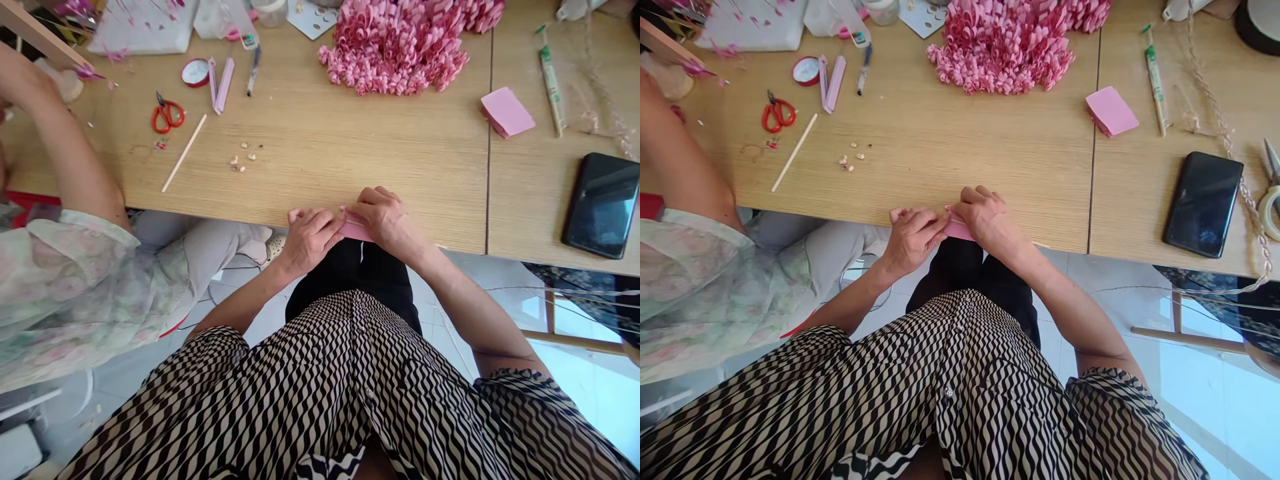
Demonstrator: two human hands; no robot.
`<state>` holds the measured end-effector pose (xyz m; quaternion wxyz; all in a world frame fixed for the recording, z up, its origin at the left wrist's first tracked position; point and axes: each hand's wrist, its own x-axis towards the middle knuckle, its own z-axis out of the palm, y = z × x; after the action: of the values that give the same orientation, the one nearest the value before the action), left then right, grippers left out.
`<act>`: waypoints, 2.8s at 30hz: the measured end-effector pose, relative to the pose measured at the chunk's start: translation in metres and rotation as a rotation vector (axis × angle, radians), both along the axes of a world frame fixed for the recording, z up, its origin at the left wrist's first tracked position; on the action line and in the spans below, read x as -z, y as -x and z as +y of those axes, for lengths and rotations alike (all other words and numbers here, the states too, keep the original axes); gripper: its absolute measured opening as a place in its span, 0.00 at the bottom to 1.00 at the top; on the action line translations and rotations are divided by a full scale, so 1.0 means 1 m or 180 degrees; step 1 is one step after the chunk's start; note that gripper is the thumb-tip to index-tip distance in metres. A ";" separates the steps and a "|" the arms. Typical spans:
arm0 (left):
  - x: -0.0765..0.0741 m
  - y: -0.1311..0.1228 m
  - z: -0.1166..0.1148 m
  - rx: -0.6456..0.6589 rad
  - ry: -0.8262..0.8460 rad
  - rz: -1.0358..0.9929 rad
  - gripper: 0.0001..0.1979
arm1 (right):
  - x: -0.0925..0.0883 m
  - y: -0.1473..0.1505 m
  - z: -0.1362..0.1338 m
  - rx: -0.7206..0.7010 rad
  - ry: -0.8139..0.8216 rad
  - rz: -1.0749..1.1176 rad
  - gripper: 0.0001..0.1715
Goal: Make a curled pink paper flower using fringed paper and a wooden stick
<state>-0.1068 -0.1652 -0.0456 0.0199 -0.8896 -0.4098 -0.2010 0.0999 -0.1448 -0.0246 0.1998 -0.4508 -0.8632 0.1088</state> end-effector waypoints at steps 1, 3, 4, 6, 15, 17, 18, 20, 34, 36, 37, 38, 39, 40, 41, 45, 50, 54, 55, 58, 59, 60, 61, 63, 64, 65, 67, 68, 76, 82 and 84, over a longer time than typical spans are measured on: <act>0.000 -0.001 0.002 -0.0023 0.0038 0.0012 0.18 | 0.000 0.000 0.000 -0.0004 0.0017 -0.0006 0.22; 0.001 -0.003 0.006 -0.0035 0.0037 0.0023 0.18 | -0.001 -0.001 0.001 -0.0015 0.0078 -0.0017 0.22; 0.001 -0.004 0.007 -0.0027 0.0002 0.0023 0.18 | -0.001 -0.001 0.001 -0.0012 0.0112 -0.0012 0.22; 0.001 -0.004 0.005 -0.0009 -0.0075 0.0024 0.18 | -0.002 -0.001 0.002 0.0015 0.0161 0.0022 0.22; 0.001 -0.007 0.001 -0.0128 -0.0102 0.0089 0.18 | -0.004 0.000 0.003 0.0057 0.0267 0.0087 0.21; 0.002 -0.009 0.004 -0.0126 -0.0170 0.0083 0.18 | -0.005 -0.003 0.002 0.0068 0.0288 0.0122 0.18; 0.002 -0.009 0.006 -0.0122 -0.0194 0.0074 0.18 | -0.005 -0.004 0.001 0.0066 0.0294 0.0149 0.17; 0.002 -0.010 0.007 -0.0120 -0.0206 0.0048 0.17 | -0.006 -0.007 -0.002 0.0022 0.0286 0.0201 0.16; 0.009 -0.007 -0.010 -0.0314 -0.0201 -0.0208 0.16 | -0.006 -0.004 -0.010 -0.0052 0.0220 0.0240 0.19; 0.008 -0.009 -0.012 -0.0331 -0.0187 -0.0096 0.17 | -0.008 -0.004 -0.009 -0.0038 0.0270 0.0224 0.19; 0.007 -0.010 -0.013 -0.0336 -0.0202 -0.0067 0.17 | -0.008 -0.004 -0.008 -0.0026 0.0314 0.0212 0.19; 0.007 -0.011 -0.013 -0.0341 -0.0228 -0.0051 0.16 | -0.008 -0.004 -0.006 -0.0013 0.0357 0.0200 0.18; 0.006 -0.012 -0.014 -0.0343 -0.0251 -0.0042 0.16 | -0.008 -0.004 -0.004 0.0001 0.0383 0.0185 0.18; 0.006 -0.013 -0.014 -0.0350 -0.0265 -0.0038 0.16 | -0.007 -0.004 -0.001 0.0010 0.0379 0.0160 0.18; 0.006 -0.015 -0.014 -0.0367 -0.0259 -0.0032 0.16 | -0.007 -0.003 0.002 0.0018 0.0347 0.0119 0.19; 0.003 -0.021 -0.014 -0.0470 -0.0083 0.0019 0.17 | -0.007 -0.001 0.010 0.0036 0.0267 -0.0117 0.19; -0.003 -0.027 -0.014 -0.0458 0.0189 0.0031 0.18 | -0.017 -0.002 0.016 -0.0016 0.0656 -0.0077 0.16; -0.006 -0.029 -0.017 -0.0501 0.0168 0.0131 0.22 | -0.019 -0.005 0.019 -0.0072 0.0762 0.0178 0.19; -0.006 -0.030 -0.017 -0.0521 0.0151 0.0156 0.23 | -0.018 -0.006 0.019 -0.0078 0.0760 0.0275 0.19; -0.006 -0.033 -0.016 -0.0590 0.0041 0.0215 0.26 | -0.012 -0.011 0.020 -0.0040 0.0760 0.0539 0.17; -0.006 -0.033 -0.015 -0.0611 0.0015 0.0224 0.26 | -0.011 -0.012 0.021 -0.0026 0.0763 0.0613 0.16; -0.006 -0.034 -0.015 -0.0623 0.0008 0.0229 0.27 | -0.009 -0.014 0.021 -0.0021 0.0772 0.0681 0.16; -0.005 -0.034 -0.015 -0.0631 0.0017 0.0225 0.27 | -0.008 -0.015 0.022 -0.0016 0.0781 0.0746 0.16; -0.005 -0.033 -0.016 -0.0632 0.0078 0.0200 0.27 | -0.007 -0.017 0.022 -0.0005 0.0809 0.0855 0.17; -0.005 -0.033 -0.017 -0.0631 0.0113 0.0186 0.27 | -0.007 -0.018 0.022 0.0002 0.0824 0.0892 0.17; -0.005 -0.033 -0.018 -0.0635 0.0137 0.0178 0.27 | -0.007 -0.018 0.022 0.0008 0.0837 0.0916 0.17; -0.005 -0.033 -0.018 -0.0648 0.0156 0.0186 0.27 | -0.008 -0.019 0.022 0.0022 0.0850 0.0943 0.17; -0.006 -0.033 -0.018 -0.0656 0.0155 0.0192 0.27 | -0.007 -0.019 0.022 0.0029 0.0846 0.0952 0.17; -0.004 -0.035 -0.017 -0.0672 0.0265 0.0109 0.27 | -0.006 -0.019 0.022 0.0048 0.0838 0.1007 0.16; -0.003 -0.037 -0.016 -0.0711 0.0172 0.0078 0.26 | -0.004 -0.019 0.022 0.0083 0.0801 0.1041 0.15; -0.004 -0.037 -0.016 -0.0699 0.0144 0.0104 0.26 | -0.004 -0.019 0.022 0.0072 0.0817 0.1041 0.15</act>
<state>-0.0696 -0.1812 -0.0421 0.0284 -0.8427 -0.5088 -0.1737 0.1194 -0.1230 -0.0202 0.2794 -0.4585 -0.7932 0.2874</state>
